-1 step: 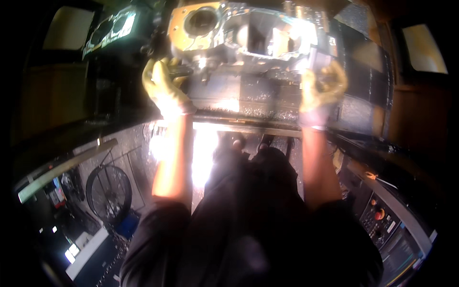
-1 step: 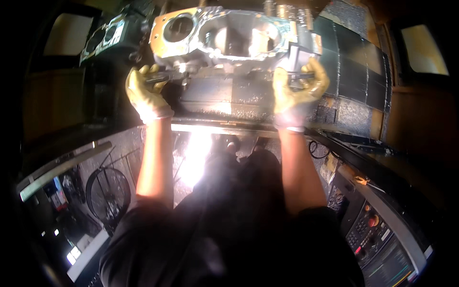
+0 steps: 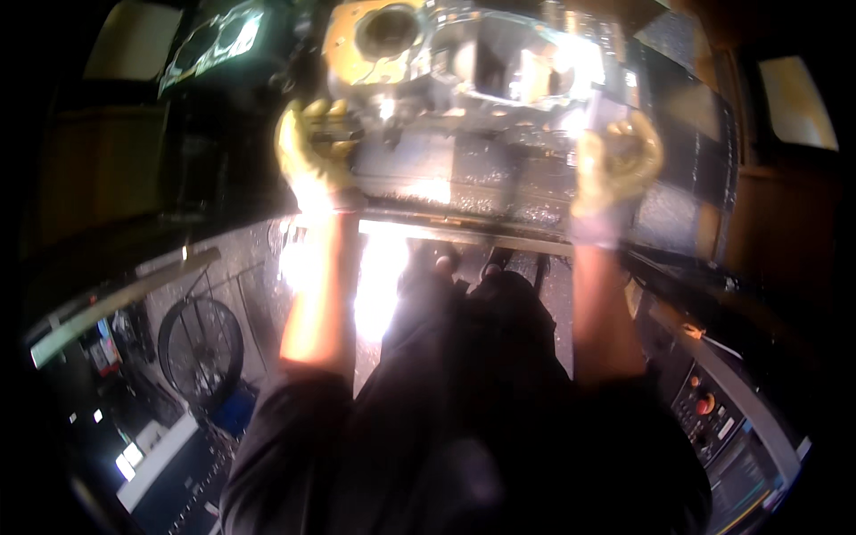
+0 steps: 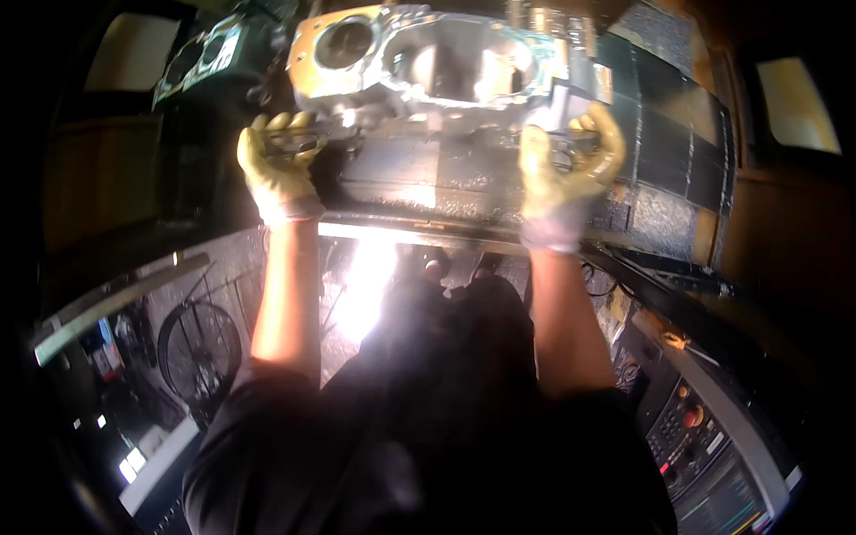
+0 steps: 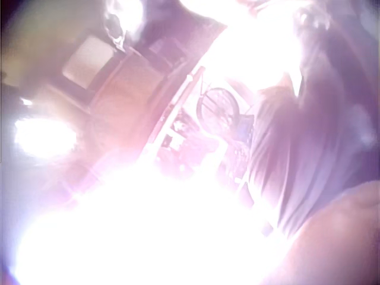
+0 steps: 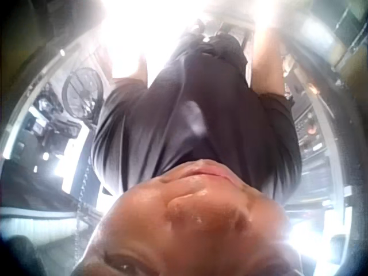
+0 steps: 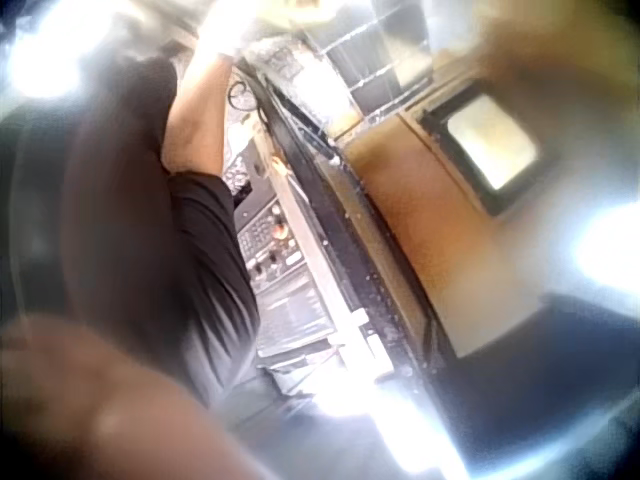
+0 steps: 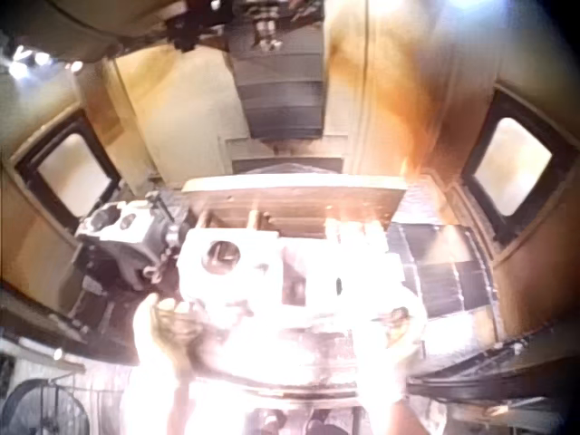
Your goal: The person cleans metal engine block components inside a CNC machine. They use a brush and an air nozzle to remove debris, operate the machine's control panel, and move the metal blocks by hand.
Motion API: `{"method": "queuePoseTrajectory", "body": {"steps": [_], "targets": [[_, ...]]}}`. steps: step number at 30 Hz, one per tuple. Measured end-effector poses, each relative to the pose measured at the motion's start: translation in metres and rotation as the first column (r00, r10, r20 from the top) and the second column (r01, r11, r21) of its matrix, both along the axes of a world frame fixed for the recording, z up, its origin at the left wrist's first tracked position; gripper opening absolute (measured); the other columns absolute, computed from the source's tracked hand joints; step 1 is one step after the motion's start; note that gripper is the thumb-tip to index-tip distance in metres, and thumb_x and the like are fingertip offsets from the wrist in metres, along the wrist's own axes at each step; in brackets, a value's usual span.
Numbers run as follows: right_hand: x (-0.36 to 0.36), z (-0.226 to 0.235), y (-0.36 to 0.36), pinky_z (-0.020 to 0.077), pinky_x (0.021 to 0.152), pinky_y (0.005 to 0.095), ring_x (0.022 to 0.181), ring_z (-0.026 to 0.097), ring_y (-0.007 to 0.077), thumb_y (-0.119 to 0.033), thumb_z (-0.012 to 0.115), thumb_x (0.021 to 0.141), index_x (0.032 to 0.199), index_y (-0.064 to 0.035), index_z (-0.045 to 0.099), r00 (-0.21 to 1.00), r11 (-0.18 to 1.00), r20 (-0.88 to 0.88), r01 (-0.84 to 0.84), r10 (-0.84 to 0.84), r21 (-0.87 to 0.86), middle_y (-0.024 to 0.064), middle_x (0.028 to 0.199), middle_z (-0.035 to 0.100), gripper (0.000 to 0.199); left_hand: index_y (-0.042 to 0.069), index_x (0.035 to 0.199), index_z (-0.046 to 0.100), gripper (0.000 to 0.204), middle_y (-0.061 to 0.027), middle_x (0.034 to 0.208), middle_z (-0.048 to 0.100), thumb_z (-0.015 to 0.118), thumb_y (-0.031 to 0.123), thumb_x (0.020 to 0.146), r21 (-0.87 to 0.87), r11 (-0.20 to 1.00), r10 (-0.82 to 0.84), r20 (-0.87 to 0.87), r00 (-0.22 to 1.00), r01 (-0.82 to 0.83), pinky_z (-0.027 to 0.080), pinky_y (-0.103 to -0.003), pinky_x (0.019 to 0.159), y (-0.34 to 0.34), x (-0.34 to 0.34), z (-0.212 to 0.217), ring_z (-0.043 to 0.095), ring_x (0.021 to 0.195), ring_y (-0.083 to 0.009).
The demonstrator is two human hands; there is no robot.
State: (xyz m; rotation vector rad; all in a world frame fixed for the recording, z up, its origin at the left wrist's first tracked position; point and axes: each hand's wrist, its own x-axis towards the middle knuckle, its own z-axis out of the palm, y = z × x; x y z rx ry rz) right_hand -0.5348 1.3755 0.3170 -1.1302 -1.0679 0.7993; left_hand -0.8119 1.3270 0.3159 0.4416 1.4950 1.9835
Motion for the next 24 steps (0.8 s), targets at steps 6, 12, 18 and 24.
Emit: {"method": "queuePoseTrajectory", "body": {"steps": [6,12,18,24], "targets": [[-0.009,-0.003,-0.067,0.0516,0.078,0.0267,0.1,0.054,0.0134,-0.013,0.074,0.084,0.145,-0.0058,0.04,0.774,0.676,-0.223,-0.628,0.592,-0.386,0.0072,0.115,0.051,0.07,0.005,0.127,0.052,0.059,-0.0173,0.125,0.06,0.049,0.055,0.096,0.166,0.933,-0.342,0.688,0.64,0.319,0.057,-0.052,0.083,-0.099,-0.019,-0.05,0.062,0.112,-0.035],[-0.119,-0.003,-0.075,0.0475,0.099,0.0411,0.116,0.056,0.03,-0.033,0.077,0.077,0.15,-0.0075,0.034,0.125,0.444,0.448,-0.514,0.885,-0.734,0.0208,0.129,0.051,0.088,0.0,0.139,0.044,0.074,-0.0182,0.127,0.06,0.033,0.063,0.1,0.051,0.847,-0.407,0.704,0.583,0.53,0.057,-0.044,0.088,-0.138,0.005,-0.103,0.062,0.111,-0.0293],[-0.203,-0.047,-0.083,0.0429,0.107,0.0429,0.125,0.051,0.0355,-0.048,0.066,0.082,0.154,-0.0097,0.028,-0.45,0.496,0.61,-0.356,0.652,-0.792,0.0189,0.152,0.039,0.09,0.006,0.145,0.045,0.06,-0.0182,0.136,0.055,0.054,0.045,0.099,0.096,0.898,-0.367,0.699,0.614,0.429,0.045,-0.04,0.106,-0.13,-0.008,-0.109,0.054,0.125,-0.0254],[-0.21,-0.071,-0.08,0.0437,0.106,0.0431,0.127,0.051,0.0389,-0.036,0.073,0.081,0.143,-0.0042,0.045,-0.109,0.349,0.503,-0.594,0.858,-0.725,0.022,0.146,0.045,0.075,0.002,0.15,0.027,0.076,-0.0198,0.134,0.056,0.069,0.016,0.088,-0.183,0.919,-0.234,0.463,0.855,0.35,0.05,-0.045,0.101,-0.129,-0.061,-0.211,0.057,0.122,-0.0293]]}}
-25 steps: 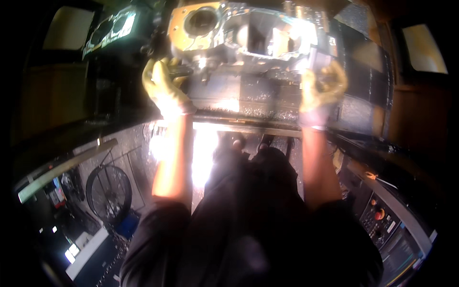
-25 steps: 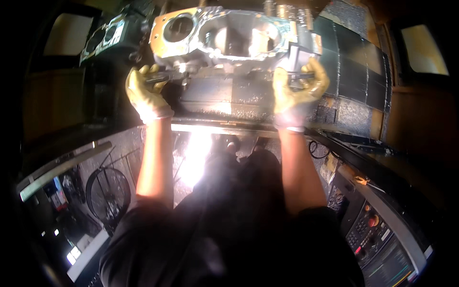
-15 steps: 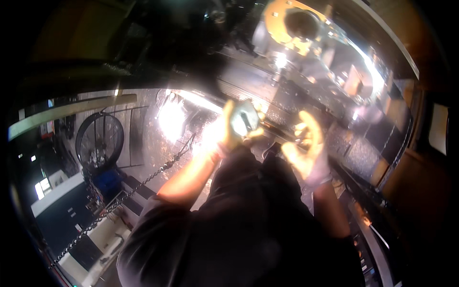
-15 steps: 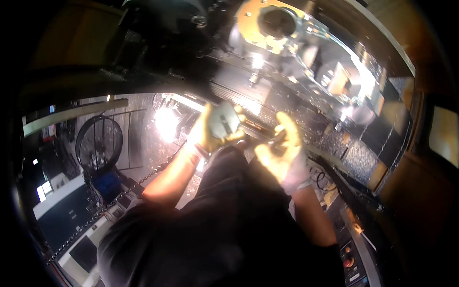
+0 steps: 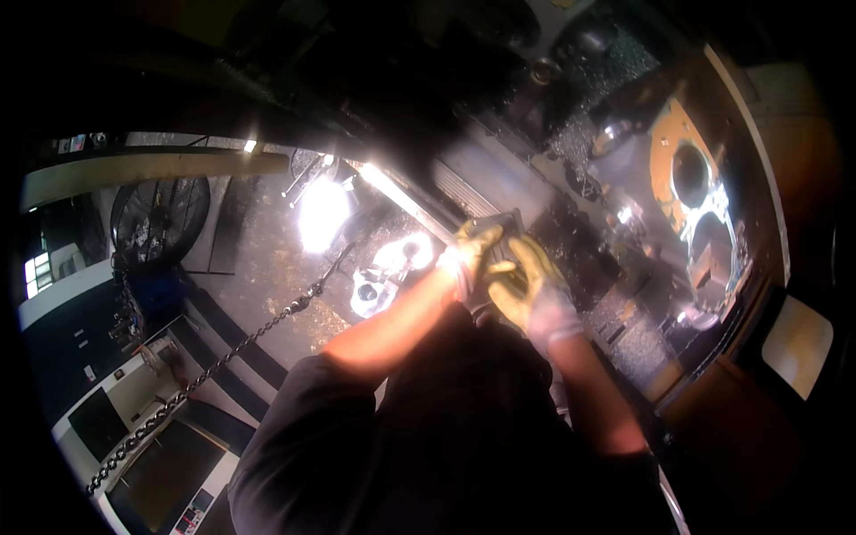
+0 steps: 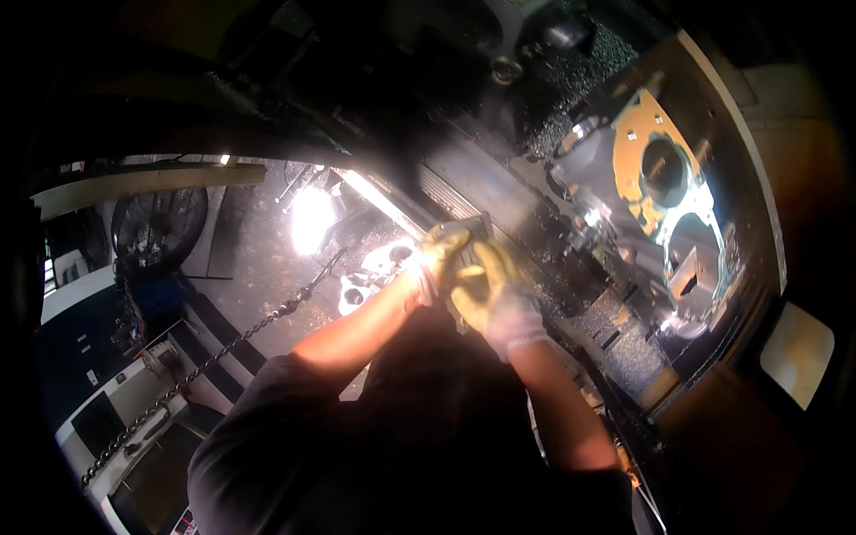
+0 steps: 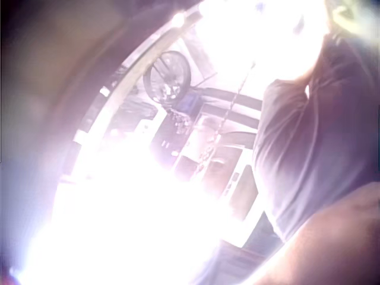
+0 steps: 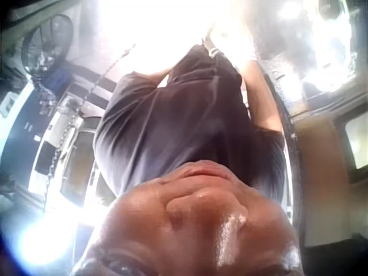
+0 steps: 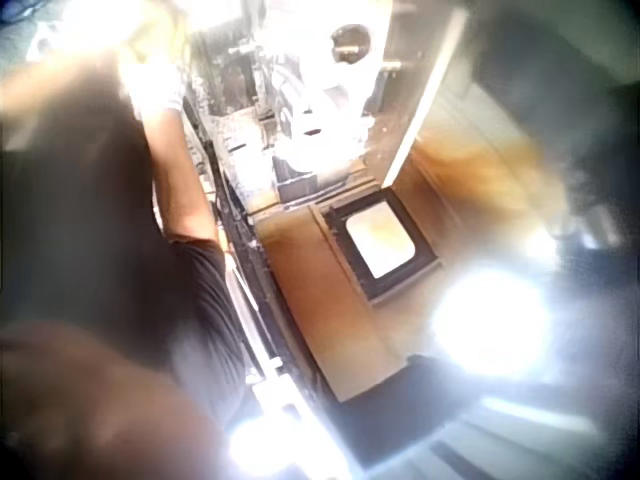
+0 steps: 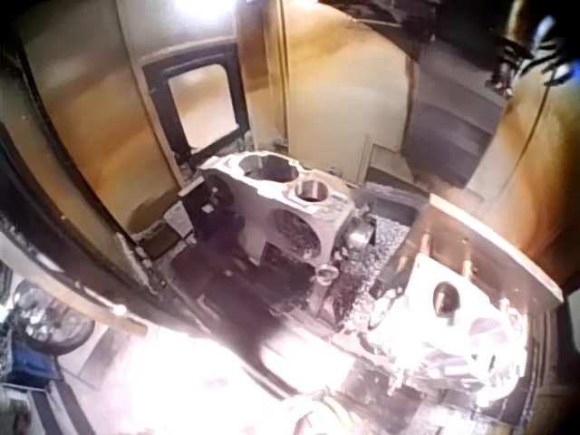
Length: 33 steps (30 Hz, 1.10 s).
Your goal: The person cleans metal engine block components inside a CNC machine. They use a brush and an air nozzle to remove debris, operate the machine's control panel, and move the metal blocks by hand.
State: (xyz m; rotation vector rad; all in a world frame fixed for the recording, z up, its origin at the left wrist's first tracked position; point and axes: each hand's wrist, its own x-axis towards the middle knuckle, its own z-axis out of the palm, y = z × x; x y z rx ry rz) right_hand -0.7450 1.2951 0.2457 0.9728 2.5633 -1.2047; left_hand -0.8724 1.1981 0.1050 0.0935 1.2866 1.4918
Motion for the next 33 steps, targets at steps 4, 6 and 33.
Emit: {"method": "queuePoseTrajectory", "body": {"steps": [4,6,33], "targets": [[0.03,0.005,0.002,0.0473,0.101,0.0437,0.117,0.059,0.0404,-0.024,0.073,0.082,0.129,0.0035,0.055,0.971,0.951,0.035,0.237,-0.235,-0.198,0.0258,0.126,0.061,0.057,0.0,0.155,0.013,0.086,-0.0269,0.142,0.048,0.069,0.01,0.091,-0.366,0.917,0.223,0.14,0.965,-0.158,0.059,-0.036,0.086,0.052,-0.093,0.024,0.062,0.115,-0.0302],[0.083,-0.032,-0.011,0.0493,0.099,0.0414,0.114,0.062,0.038,-0.022,0.072,0.083,0.127,0.0037,0.057,0.94,0.92,0.014,0.335,-0.34,-0.201,0.0252,0.122,0.063,0.053,0.002,0.134,0.044,0.048,-0.0175,0.114,0.065,0.067,0.01,0.092,-0.278,0.923,0.249,-0.09,0.964,-0.264,0.063,-0.036,0.064,0.074,-0.139,-0.013,0.069,0.089,-0.0287],[0.298,-0.032,0.048,0.0504,0.092,0.0287,0.102,0.063,0.0195,-0.009,0.044,0.101,0.12,0.0067,0.06,0.023,0.082,-0.277,0.976,-0.961,-0.203,0.0127,0.112,0.066,0.029,0.006,0.12,0.066,0.045,-0.0199,0.118,0.066,0.067,0.036,0.086,-0.668,0.744,-0.664,-0.742,0.092,-0.013,0.05,-0.041,0.091,0.22,-0.206,0.034,0.063,0.112,-0.0351]]}}
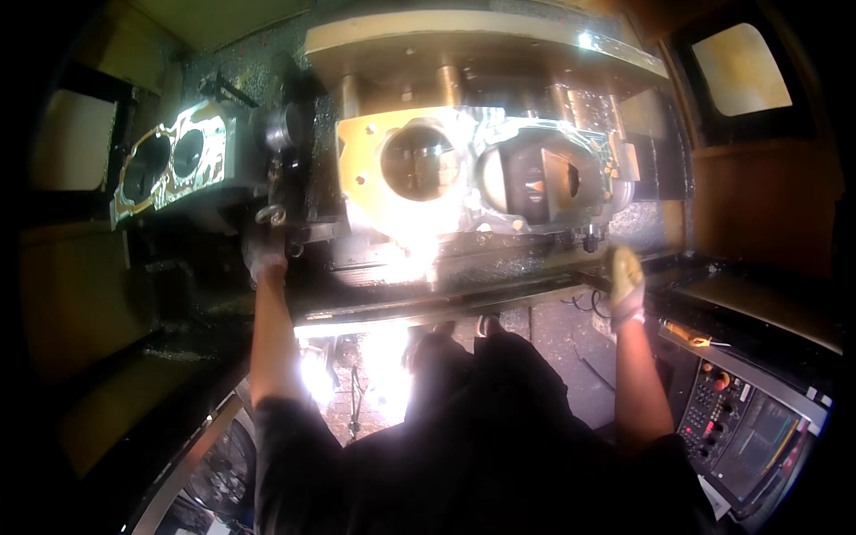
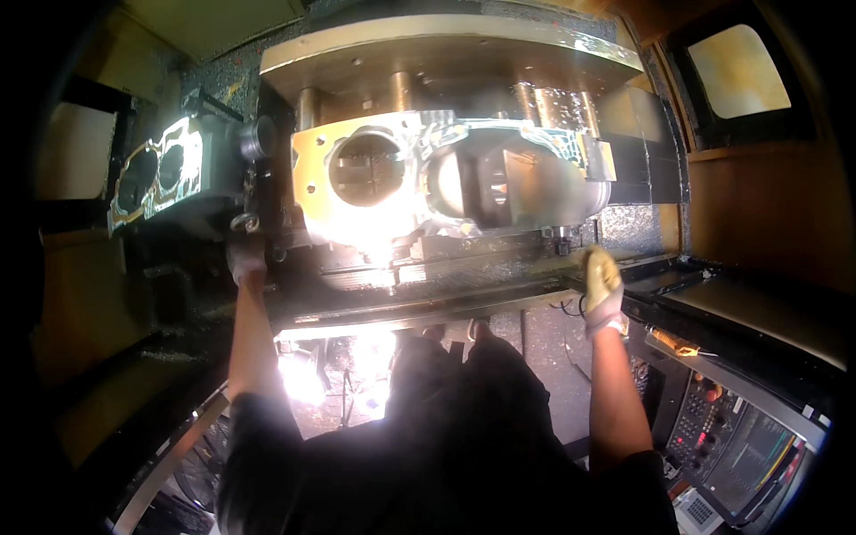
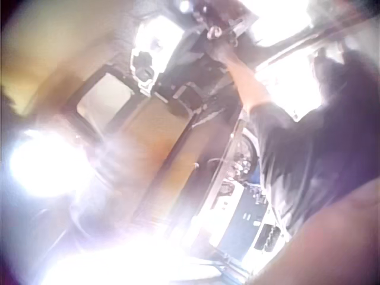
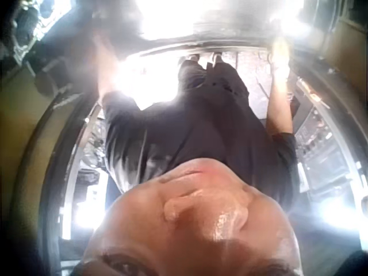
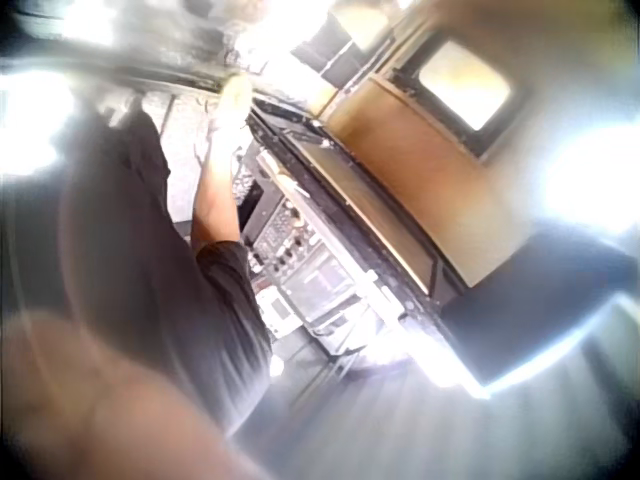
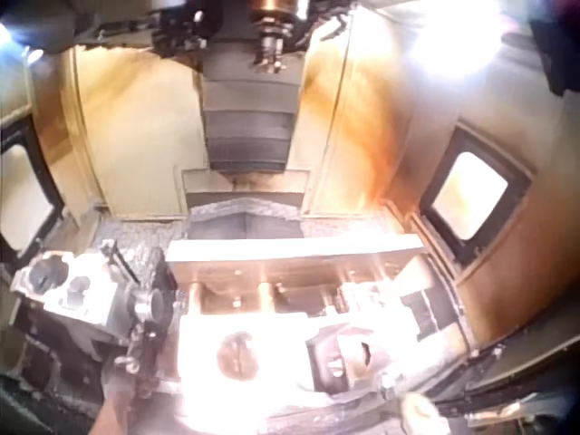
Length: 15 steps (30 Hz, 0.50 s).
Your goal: The person cleans metal engine block components inside a CNC machine. They use a brush and an air nozzle to remove debris, operate the machine's control panel, and move the metal blocks by hand.
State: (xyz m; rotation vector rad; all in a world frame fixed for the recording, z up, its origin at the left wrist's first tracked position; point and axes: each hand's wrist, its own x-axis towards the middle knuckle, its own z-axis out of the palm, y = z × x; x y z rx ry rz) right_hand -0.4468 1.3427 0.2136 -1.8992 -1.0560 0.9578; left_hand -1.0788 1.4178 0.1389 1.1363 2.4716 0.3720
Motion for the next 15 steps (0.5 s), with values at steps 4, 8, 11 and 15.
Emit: {"method": "queuePoseTrajectory", "body": {"steps": [4,8,11,15], "targets": [[0.008,0.02,0.059,0.051,0.095,0.0309,0.11,0.064,0.0243,-0.01,0.038,0.103,0.124,0.0037,0.059,0.999,0.973,-0.02,-0.031,0.036,0.228,0.0173,0.122,0.063,0.032,-0.003,0.115,0.067,0.035,-0.0238,0.112,0.068,0.054,0.025,0.096,0.414,0.852,-0.281,-0.154,0.947,0.32,0.052,-0.04,0.089,-0.054,0.054,0.058,0.066,0.104,-0.0354],[0.023,0.012,0.103,0.0537,0.076,0.0302,0.088,0.066,0.0188,-0.007,0.046,0.102,0.113,0.0005,0.062,0.933,0.95,0.333,-0.218,0.136,0.223,0.0133,0.101,0.067,0.021,-0.008,0.118,0.063,0.039,-0.021,0.111,0.069,0.05,0.025,0.1,0.642,0.752,-0.29,0.125,0.949,0.146,0.053,-0.036,0.088,-0.057,0.132,0.123,0.068,0.099,-0.0302],[0.04,-0.023,0.126,0.0504,0.063,0.0322,0.071,0.061,0.0149,-0.006,0.052,0.1,0.101,-0.0024,0.063,0.797,0.822,0.6,-0.389,0.073,0.416,0.0074,0.083,0.064,0.012,-0.009,0.125,0.058,0.047,-0.0187,0.111,0.068,0.047,0.032,0.104,0.688,0.723,-0.34,0.267,0.902,0.069,0.053,-0.035,0.088,-0.041,0.174,0.159,0.067,0.099,-0.0261],[0.014,0.002,0.127,0.0491,0.07,0.0317,0.076,0.059,0.015,-0.028,0.045,0.106,0.104,0.0001,0.063,0.987,0.917,-0.031,-0.134,0.158,0.376,0.0055,0.084,0.063,0.033,-0.005,0.128,0.058,0.07,-0.0082,0.091,0.062,0.044,0.057,0.1,0.351,0.927,-0.067,0.503,0.862,-0.133,0.044,-0.027,0.064,-0.024,0.165,0.124,0.051,0.07,-0.0127]]}}
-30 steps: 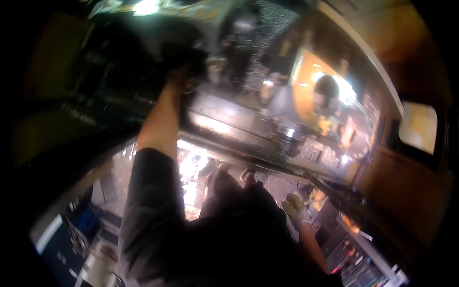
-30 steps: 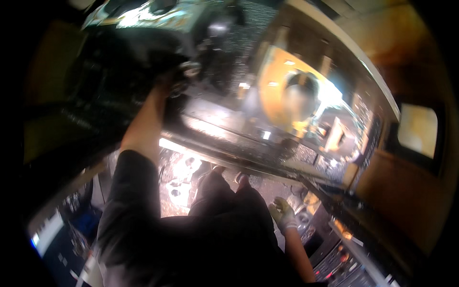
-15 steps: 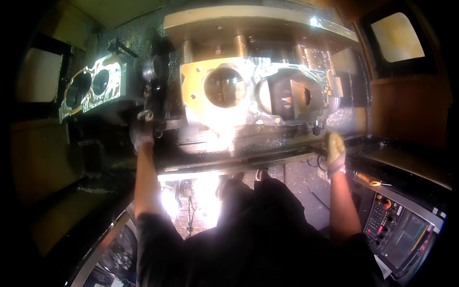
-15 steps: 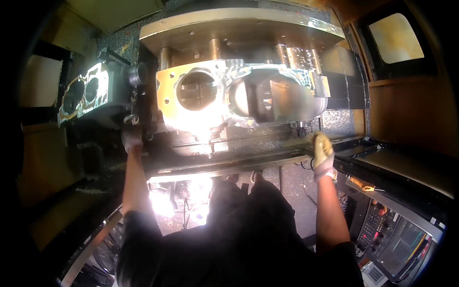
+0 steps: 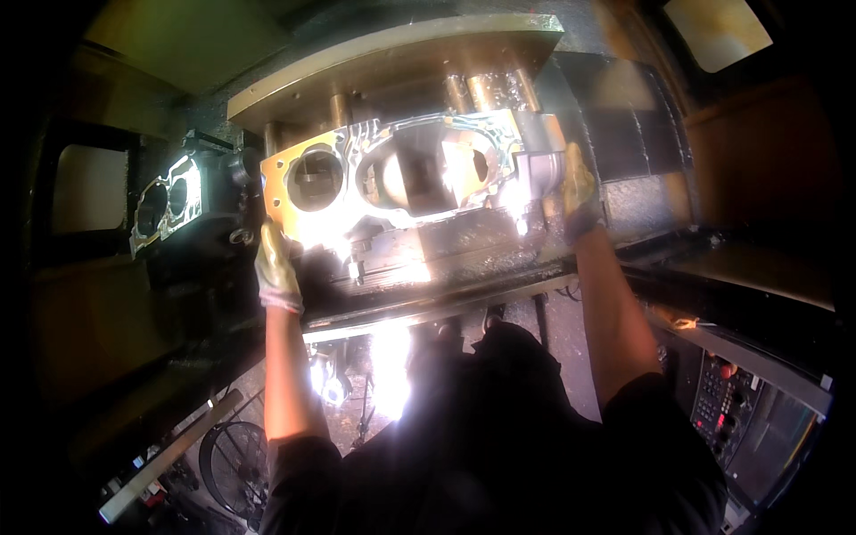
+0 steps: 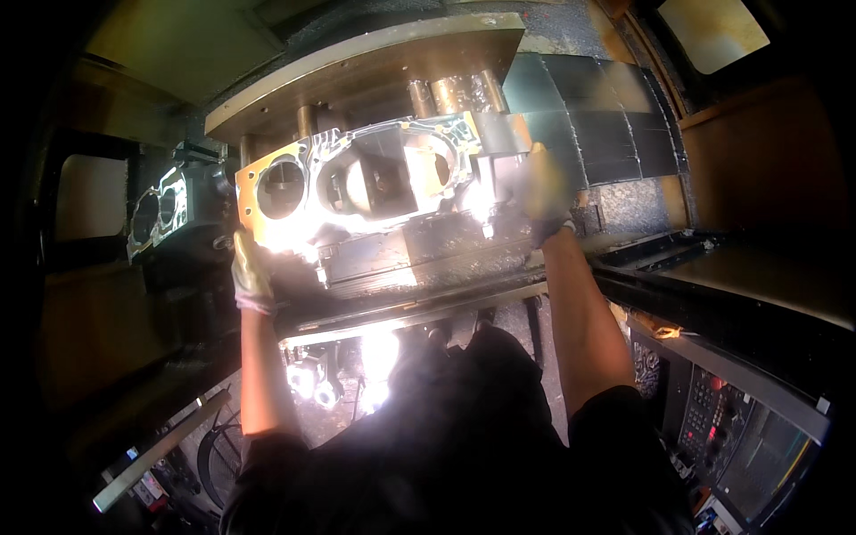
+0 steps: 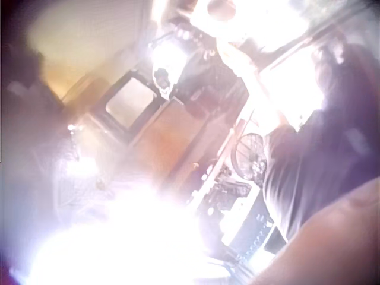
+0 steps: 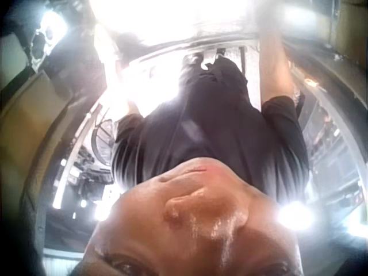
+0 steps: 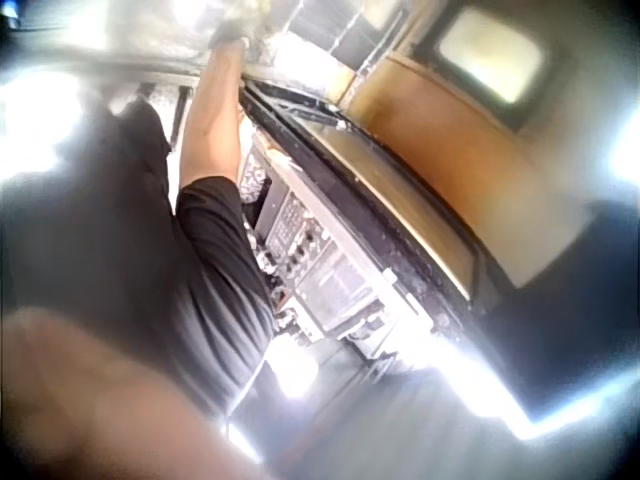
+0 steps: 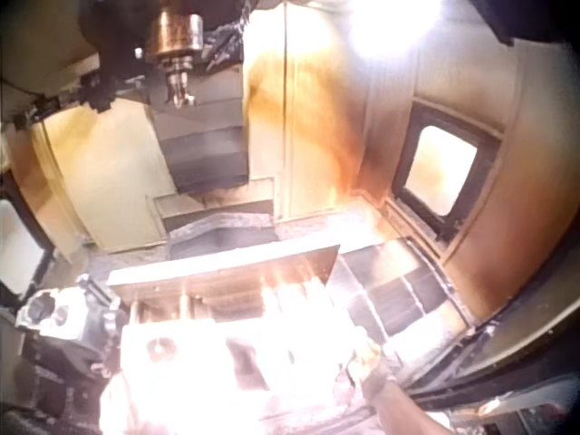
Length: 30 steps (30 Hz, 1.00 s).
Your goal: The person cleans metal engine block components inside a CNC machine. They use a brush and an air nozzle to remove debris, operate the machine's control panel, and move the metal blocks by hand.
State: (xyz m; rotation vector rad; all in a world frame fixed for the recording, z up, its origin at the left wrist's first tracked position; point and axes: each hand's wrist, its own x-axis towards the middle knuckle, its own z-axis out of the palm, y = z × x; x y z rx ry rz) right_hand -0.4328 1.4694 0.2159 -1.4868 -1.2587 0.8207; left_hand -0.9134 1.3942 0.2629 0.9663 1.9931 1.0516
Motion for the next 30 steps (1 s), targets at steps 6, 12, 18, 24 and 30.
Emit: {"method": "queuePoseTrajectory", "body": {"steps": [6,12,18,24,30], "targets": [[-0.006,-0.017,0.014,0.0457,0.09,0.0326,0.098,0.06,0.0201,-0.05,0.046,0.102,0.122,0.0053,0.062,0.927,0.96,-0.356,0.013,-0.116,-0.28,0.0126,0.11,0.067,0.061,0.006,0.149,0.034,0.069,-0.0067,0.127,0.053,0.045,0.054,0.101,0.234,0.945,0.113,0.415,0.903,-0.226,0.051,-0.031,0.076,0.022,0.019,-0.019,0.057,0.099,-0.018],[-0.016,-0.011,0.021,0.0456,0.087,0.031,0.094,0.06,0.0181,-0.056,0.055,0.096,0.117,0.0026,0.068,0.868,0.963,-0.438,0.146,-0.235,-0.227,0.0128,0.105,0.068,0.064,0.014,0.141,0.048,0.059,-0.0024,0.127,0.06,0.051,0.052,0.097,0.296,0.944,-0.048,0.554,0.831,-0.143,0.053,-0.032,0.077,0.041,0.008,-0.037,0.061,0.108,-0.0167],[-0.02,0.002,0.007,0.0444,0.075,0.0315,0.077,0.054,0.0153,-0.056,0.057,0.096,0.1,0.0011,0.069,0.921,0.91,-0.288,0.137,-0.263,-0.39,0.0065,0.085,0.063,0.058,0.006,0.132,0.057,0.061,-0.0084,0.124,0.063,0.055,0.053,0.095,0.064,0.979,0.115,0.608,0.786,-0.193,0.051,-0.038,0.088,0.039,0.022,-0.025,0.064,0.103,-0.0217],[-0.03,0.031,0.006,0.0397,0.063,0.0326,0.064,0.045,0.0131,-0.056,0.057,0.096,0.084,-0.0014,0.067,0.919,0.909,-0.276,0.163,-0.282,-0.384,0.0007,0.069,0.054,0.057,0.002,0.139,0.051,0.06,-0.0088,0.138,0.056,0.055,0.045,0.097,0.21,0.949,0.05,0.636,0.77,-0.235,0.042,-0.036,0.104,0.032,0.039,0.002,0.054,0.124,-0.0221],[-0.025,0.003,0.012,0.0384,0.06,0.0323,0.063,0.042,0.0122,-0.058,0.055,0.096,0.088,0.0003,0.069,0.907,0.934,-0.314,0.183,-0.28,-0.306,0.0001,0.067,0.053,0.06,0.002,0.143,0.046,0.06,-0.0084,0.143,0.051,0.053,0.043,0.099,0.221,0.941,0.092,0.562,0.822,-0.257,0.038,-0.034,0.108,0.028,0.045,0.002,0.049,0.13,-0.0209]]}}
